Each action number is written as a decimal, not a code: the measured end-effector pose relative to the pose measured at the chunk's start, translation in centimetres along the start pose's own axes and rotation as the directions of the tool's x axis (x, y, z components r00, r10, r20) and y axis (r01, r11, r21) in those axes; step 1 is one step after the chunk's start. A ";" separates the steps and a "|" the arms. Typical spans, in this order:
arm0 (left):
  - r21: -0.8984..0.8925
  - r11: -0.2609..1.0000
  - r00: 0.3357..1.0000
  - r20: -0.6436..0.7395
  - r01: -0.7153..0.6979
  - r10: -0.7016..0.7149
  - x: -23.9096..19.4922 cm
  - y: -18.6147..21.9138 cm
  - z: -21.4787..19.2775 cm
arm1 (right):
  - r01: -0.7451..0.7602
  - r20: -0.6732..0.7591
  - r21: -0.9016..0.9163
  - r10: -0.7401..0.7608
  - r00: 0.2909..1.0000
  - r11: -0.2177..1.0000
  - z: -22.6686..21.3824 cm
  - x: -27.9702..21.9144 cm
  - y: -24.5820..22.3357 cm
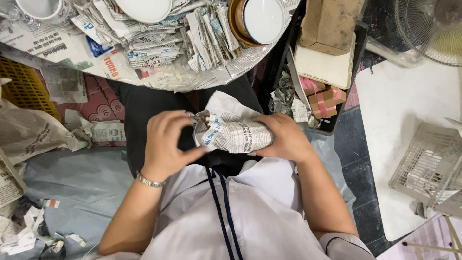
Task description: The person wraps several cups individually with newspaper sheets. They fold the paper around each cup, tuck the ends, and place the wrapped items on the table.
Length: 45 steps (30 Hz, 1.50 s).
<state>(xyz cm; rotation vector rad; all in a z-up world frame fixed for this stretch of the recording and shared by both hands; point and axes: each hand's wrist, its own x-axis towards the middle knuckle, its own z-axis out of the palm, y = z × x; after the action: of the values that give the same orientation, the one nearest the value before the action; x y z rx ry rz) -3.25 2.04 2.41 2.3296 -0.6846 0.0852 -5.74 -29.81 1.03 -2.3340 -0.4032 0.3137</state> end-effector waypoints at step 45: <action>0.384 0.828 0.909 0.257 -0.408 0.328 4.4 3.6 10.1 | -0.330 0.179 0.005 0.324 0.929 0.944 -1.3 2.5 3.3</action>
<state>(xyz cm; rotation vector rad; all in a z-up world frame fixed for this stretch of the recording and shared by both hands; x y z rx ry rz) -2.56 -8.69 -1.98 2.6077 -1.3256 0.2233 -2.33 -31.98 -0.65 -2.3425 -0.0862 0.6867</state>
